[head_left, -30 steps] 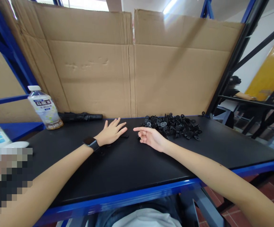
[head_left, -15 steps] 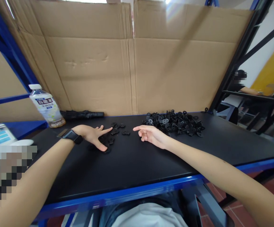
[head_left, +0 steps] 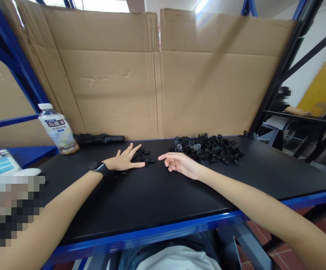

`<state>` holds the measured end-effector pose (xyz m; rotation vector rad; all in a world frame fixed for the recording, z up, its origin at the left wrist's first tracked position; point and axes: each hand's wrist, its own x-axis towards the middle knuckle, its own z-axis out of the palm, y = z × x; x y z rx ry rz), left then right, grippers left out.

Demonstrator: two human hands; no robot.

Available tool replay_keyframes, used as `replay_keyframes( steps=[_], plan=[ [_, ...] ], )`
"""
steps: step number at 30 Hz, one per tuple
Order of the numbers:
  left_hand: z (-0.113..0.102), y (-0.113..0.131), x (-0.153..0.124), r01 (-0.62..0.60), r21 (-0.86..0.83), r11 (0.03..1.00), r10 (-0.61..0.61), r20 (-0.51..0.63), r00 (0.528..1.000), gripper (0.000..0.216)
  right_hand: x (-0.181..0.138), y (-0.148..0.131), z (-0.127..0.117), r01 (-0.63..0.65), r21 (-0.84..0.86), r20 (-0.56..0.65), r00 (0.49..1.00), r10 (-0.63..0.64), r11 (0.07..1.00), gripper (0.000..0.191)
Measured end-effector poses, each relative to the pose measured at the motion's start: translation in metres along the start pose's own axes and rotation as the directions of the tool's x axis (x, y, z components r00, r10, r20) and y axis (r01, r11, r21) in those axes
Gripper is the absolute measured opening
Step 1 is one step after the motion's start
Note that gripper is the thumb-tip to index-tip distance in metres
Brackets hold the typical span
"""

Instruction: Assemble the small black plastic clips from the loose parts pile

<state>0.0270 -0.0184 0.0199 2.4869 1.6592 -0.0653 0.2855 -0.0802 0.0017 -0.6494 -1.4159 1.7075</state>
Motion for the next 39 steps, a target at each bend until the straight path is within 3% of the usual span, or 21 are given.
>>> replay_keyframes(
  steps=[4, 7, 11, 14, 19, 23, 26, 28, 30, 32, 36, 39],
  plan=[
    [-0.004, 0.002, 0.000, -0.033, 0.008, 0.999, 0.033, -0.039, 0.999, 0.083, 0.001, 0.002, -0.001, 0.009, -0.040, 0.022, 1.000, -0.008, 0.999, 0.024],
    [-0.021, -0.001, -0.010, 0.005, 0.078, 0.997, -0.002, -0.028, 1.000, 0.087, 0.000, 0.001, 0.000, 0.010, -0.040, 0.021, 1.000, -0.009, 0.999, 0.023],
    [-0.050, -0.018, -0.030, 0.080, 0.110, 0.991, -0.105, 0.241, 0.965, 0.114, -0.002, -0.001, 0.000, 0.029, -0.057, 0.040, 0.999, -0.026, 0.998, 0.023],
    [-0.059, -0.031, -0.038, 0.111, 0.139, 0.984, -0.148, 0.294, 0.944, 0.124, -0.001, 0.000, -0.001, 0.017, -0.066, 0.046, 0.999, -0.014, 0.998, 0.024],
    [-0.045, -0.043, -0.028, 0.303, 0.118, 0.946, -0.322, 0.212, 0.923, 0.111, 0.000, 0.002, -0.003, 0.011, -0.076, 0.050, 0.999, -0.007, 0.997, 0.025],
    [-0.023, -0.052, -0.011, 0.358, 0.131, 0.925, -0.353, -0.059, 0.934, 0.090, 0.000, 0.002, -0.003, 0.023, -0.096, 0.061, 0.998, -0.017, 0.995, 0.024],
    [-0.011, -0.051, -0.004, 0.286, 0.205, 0.936, -0.206, -0.338, 0.918, 0.065, -0.001, 0.001, -0.002, 0.023, -0.110, 0.060, 0.998, -0.017, 0.994, 0.024],
    [-0.007, -0.041, -0.002, 0.177, 0.277, 0.944, -0.020, -0.491, 0.871, 0.057, -0.001, 0.001, -0.002, 0.020, -0.110, 0.051, 0.999, -0.015, 0.994, 0.023],
    [-0.006, -0.024, -0.002, 0.057, 0.355, 0.933, 0.164, -0.563, 0.810, 0.055, -0.002, 0.001, -0.002, 0.017, -0.106, 0.045, 0.999, -0.012, 0.994, 0.022],
    [-0.006, -0.005, -0.003, -0.077, 0.401, 0.913, 0.304, -0.542, 0.783, 0.051, -0.002, 0.001, -0.002, 0.017, -0.107, 0.043, 0.999, -0.012, 0.994, 0.022],
    [-0.002, 0.027, -0.003, -0.341, 0.443, 0.829, 0.522, -0.393, 0.757, 0.040, -0.001, 0.003, -0.005, 0.032, -0.112, 0.047, 0.999, -0.027, 0.993, 0.023],
    [0.002, 0.037, -0.002, -0.404, 0.438, 0.803, 0.567, -0.352, 0.745, 0.031, 0.000, 0.005, -0.006, 0.039, -0.111, 0.050, 0.998, -0.033, 0.993, 0.025]
  ],
)
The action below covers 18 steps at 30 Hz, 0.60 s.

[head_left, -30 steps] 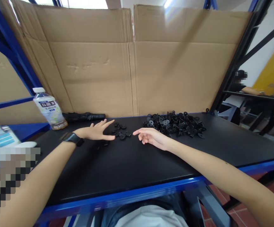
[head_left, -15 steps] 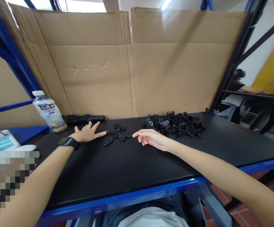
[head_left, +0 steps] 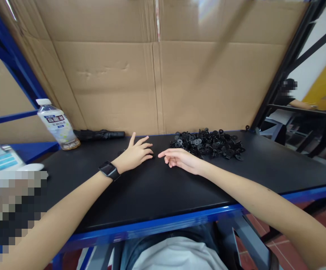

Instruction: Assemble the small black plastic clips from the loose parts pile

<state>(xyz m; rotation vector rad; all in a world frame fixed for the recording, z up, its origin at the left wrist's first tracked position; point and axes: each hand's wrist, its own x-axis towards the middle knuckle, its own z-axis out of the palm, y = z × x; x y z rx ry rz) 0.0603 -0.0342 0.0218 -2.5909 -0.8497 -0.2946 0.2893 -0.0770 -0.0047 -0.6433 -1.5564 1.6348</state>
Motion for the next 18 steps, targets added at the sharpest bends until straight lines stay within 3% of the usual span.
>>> replay_keyframes(
  steps=[12, 18],
  plan=[
    [0.000, -0.008, -0.006, 0.119, 0.044, 0.992, -0.121, 0.036, 0.992, 0.040, -0.002, -0.007, 0.007, -0.030, -0.006, -0.027, 0.999, 0.029, 1.000, 0.023],
    [0.005, -0.011, -0.006, 0.096, 0.018, 0.995, -0.097, 0.069, 0.993, 0.033, -0.001, -0.007, 0.006, -0.031, -0.014, -0.023, 0.999, 0.031, 0.999, 0.022]
  ],
)
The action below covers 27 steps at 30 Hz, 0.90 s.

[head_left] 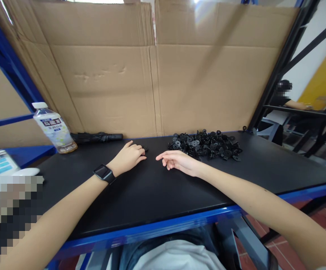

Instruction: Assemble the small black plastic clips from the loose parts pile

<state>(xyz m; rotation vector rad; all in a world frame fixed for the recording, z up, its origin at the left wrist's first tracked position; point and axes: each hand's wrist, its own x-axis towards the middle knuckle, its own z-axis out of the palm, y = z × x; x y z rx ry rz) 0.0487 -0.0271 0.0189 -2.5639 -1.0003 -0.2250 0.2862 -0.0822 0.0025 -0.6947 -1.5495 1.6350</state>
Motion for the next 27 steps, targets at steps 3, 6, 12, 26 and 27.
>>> replay_keyframes(
  steps=[3, 6, 12, 26, 27],
  plan=[
    [-0.001, 0.004, 0.003, -0.012, -0.076, 0.997, 0.007, -0.076, 0.997, 0.031, 0.000, -0.001, 0.001, -0.020, -0.014, -0.024, 1.000, 0.020, 1.000, 0.022],
    [-0.012, 0.016, 0.008, 0.037, -0.328, 0.944, -0.112, -0.214, 0.970, 0.030, 0.000, -0.002, 0.003, -0.006, -0.016, -0.018, 1.000, 0.006, 1.000, 0.022],
    [-0.040, 0.065, 0.016, 0.089, -0.985, 0.149, -0.580, -0.014, 0.814, 0.035, -0.001, -0.005, 0.011, -0.017, -0.093, -0.070, 0.997, 0.010, 0.996, 0.022],
    [-0.033, 0.072, 0.016, 0.103, -0.962, 0.252, -0.379, 0.000, 0.925, 0.027, 0.004, 0.007, 0.004, 0.045, 0.159, -0.088, 0.996, -0.031, 0.986, 0.016],
    [-0.032, 0.071, 0.015, 0.094, -0.948, 0.303, -0.357, -0.022, 0.934, 0.027, 0.004, 0.008, 0.003, 0.044, 0.171, -0.083, 0.996, -0.030, 0.984, 0.020]
  ],
)
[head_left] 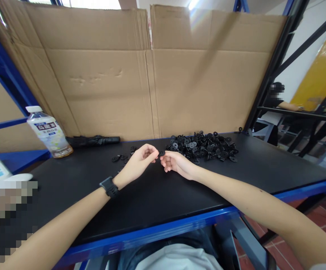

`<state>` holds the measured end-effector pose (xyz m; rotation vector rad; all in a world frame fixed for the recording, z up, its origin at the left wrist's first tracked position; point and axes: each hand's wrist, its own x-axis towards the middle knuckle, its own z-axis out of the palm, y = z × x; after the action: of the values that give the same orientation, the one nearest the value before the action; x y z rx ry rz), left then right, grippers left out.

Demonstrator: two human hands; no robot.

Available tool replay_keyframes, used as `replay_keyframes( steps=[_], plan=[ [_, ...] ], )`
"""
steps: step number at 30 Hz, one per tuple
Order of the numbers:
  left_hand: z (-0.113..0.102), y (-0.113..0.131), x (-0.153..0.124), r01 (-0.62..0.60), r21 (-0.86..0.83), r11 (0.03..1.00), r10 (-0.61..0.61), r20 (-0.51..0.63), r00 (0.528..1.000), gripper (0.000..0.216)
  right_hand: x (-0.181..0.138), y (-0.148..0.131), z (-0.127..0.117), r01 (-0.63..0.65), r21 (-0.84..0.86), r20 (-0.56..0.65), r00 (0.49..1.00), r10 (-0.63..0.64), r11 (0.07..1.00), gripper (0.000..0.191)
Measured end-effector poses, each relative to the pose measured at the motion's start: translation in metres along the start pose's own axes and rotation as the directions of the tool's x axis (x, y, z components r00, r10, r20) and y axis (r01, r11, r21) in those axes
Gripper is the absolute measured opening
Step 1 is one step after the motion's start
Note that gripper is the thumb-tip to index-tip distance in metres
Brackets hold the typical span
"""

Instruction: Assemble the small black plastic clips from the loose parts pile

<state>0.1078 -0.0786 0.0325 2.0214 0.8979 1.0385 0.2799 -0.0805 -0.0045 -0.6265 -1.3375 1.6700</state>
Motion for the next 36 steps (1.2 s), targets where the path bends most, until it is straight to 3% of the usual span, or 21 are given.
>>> replay_keyframes(
  steps=[4, 10, 15, 19, 26, 36],
  plan=[
    [0.002, 0.000, -0.004, -0.094, 0.134, 0.987, 0.083, 0.082, 0.993, 0.023, 0.001, 0.001, 0.000, 0.013, -0.020, 0.007, 1.000, -0.013, 1.000, 0.023],
    [0.006, 0.001, -0.007, -0.228, 0.371, 0.900, 0.242, 0.008, 0.970, 0.021, 0.000, -0.001, 0.002, -0.036, -0.044, 0.010, 0.999, 0.037, 0.998, 0.029],
    [0.003, -0.005, -0.004, -0.165, 0.437, 0.884, 0.204, -0.044, 0.978, 0.022, -0.004, -0.005, 0.008, -0.050, -0.155, 0.076, 0.995, 0.062, 0.987, 0.030],
    [0.003, -0.007, -0.006, -0.195, 0.493, 0.848, 0.214, 0.017, 0.977, 0.023, -0.005, -0.005, 0.010, 0.003, -0.216, 0.029, 1.000, 0.003, 0.976, 0.024],
    [0.003, -0.015, -0.009, -0.377, 0.737, 0.561, 0.359, 0.194, 0.913, 0.034, -0.003, -0.004, 0.007, 0.002, -0.157, 0.025, 1.000, 0.002, 0.988, 0.019],
    [0.009, -0.010, -0.012, -0.515, 0.796, 0.318, 0.385, 0.388, 0.837, 0.025, -0.002, -0.005, 0.005, -0.093, -0.297, 0.075, 0.990, 0.120, 0.950, 0.027]
  ],
)
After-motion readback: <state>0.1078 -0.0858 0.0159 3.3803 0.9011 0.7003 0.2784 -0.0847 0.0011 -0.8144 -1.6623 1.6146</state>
